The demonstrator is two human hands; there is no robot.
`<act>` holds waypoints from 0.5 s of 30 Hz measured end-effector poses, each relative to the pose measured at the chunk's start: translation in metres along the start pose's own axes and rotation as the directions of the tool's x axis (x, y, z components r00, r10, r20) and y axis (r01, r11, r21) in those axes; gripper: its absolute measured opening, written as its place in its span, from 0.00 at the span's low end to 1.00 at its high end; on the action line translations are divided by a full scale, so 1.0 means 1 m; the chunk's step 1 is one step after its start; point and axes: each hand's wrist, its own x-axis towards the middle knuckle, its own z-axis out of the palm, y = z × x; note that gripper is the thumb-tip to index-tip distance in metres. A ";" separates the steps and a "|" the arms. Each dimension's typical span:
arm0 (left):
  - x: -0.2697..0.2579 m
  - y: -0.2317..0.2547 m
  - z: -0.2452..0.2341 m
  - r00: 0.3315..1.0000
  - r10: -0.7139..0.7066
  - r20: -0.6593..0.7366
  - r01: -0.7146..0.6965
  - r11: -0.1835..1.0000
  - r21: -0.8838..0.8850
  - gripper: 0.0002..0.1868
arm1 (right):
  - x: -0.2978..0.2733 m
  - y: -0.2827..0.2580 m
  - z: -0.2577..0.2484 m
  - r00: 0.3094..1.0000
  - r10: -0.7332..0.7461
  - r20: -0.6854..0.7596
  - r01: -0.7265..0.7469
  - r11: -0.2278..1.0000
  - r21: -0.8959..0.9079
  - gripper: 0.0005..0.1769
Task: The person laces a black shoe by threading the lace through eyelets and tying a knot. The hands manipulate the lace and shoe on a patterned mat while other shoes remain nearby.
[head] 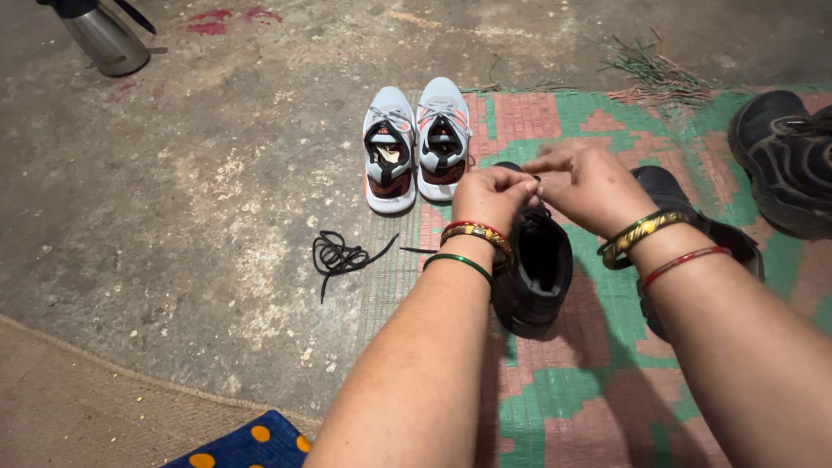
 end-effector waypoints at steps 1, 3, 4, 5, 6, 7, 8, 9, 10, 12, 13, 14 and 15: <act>0.000 -0.001 -0.002 1.000 -0.016 -0.001 0.016 0.994 0.110 0.06 | -0.002 0.000 -0.001 0.956 -0.261 -0.132 0.217 0.936 -0.277 0.19; -0.003 -0.003 -0.006 0.999 -0.050 -0.008 0.050 0.944 0.325 0.07 | -0.002 -0.002 -0.005 0.953 -0.268 -0.139 0.216 0.928 -0.304 0.18; -0.004 -0.004 -0.006 0.999 -0.044 -0.014 0.046 0.959 0.281 0.07 | 0.000 -0.002 -0.008 1.000 -0.009 -0.023 0.008 0.998 -0.055 0.17; -0.004 -0.005 -0.006 0.999 -0.038 -0.019 0.041 0.971 0.236 0.07 | 0.002 -0.002 -0.010 0.965 0.214 0.153 -0.239 0.957 0.164 0.16; -0.004 -0.006 -0.005 0.999 -0.032 -0.024 0.036 0.981 0.191 0.07 | 0.003 -0.003 -0.010 0.969 0.190 0.159 -0.224 0.948 0.227 0.15; -0.003 -0.006 -0.003 0.999 0.004 -0.036 0.002 0.986 0.169 0.08 | 0.005 -0.003 -0.010 0.973 0.165 0.160 -0.206 0.935 0.288 0.14; -0.001 -0.005 -0.002 0.998 0.041 -0.049 -0.033 0.988 0.148 0.08 | 0.006 -0.002 -0.010 0.977 0.140 0.160 -0.189 0.918 0.349 0.14; 0.001 -0.004 -0.001 0.995 0.075 -0.065 -0.066 0.989 0.129 0.09 | 0.006 -0.002 -0.010 0.969 0.175 0.175 -0.228 0.908 0.353 0.13; 0.001 -0.003 -0.001 0.995 0.050 -0.090 -0.042 0.995 0.085 0.10 | 0.006 0.000 -0.010 0.959 0.210 0.190 -0.267 0.896 0.356 0.13; 0.002 -0.001 0.000 0.991 -0.002 -0.137 0.001 1.000 -0.007 0.14 | 0.005 0.003 -0.010 0.947 0.262 0.186 -0.314 0.877 0.363 0.13; 0.000 0.000 -0.001 0.986 -0.010 -0.166 0.021 0.998 0.067 0.14 | 0.002 0.004 -0.008 0.945 0.281 0.168 -0.324 0.871 0.370 0.12; -0.002 0.001 -0.002 0.981 -0.016 -0.195 0.044 0.989 0.140 0.15 | 0.000 0.006 -0.006 0.942 0.299 0.150 -0.334 0.864 0.376 0.11; -0.004 0.002 -0.005 0.974 -0.019 -0.224 0.067 0.975 0.212 0.16 | -0.002 0.008 -0.004 0.933 0.336 0.127 -0.358 0.898 0.256 0.12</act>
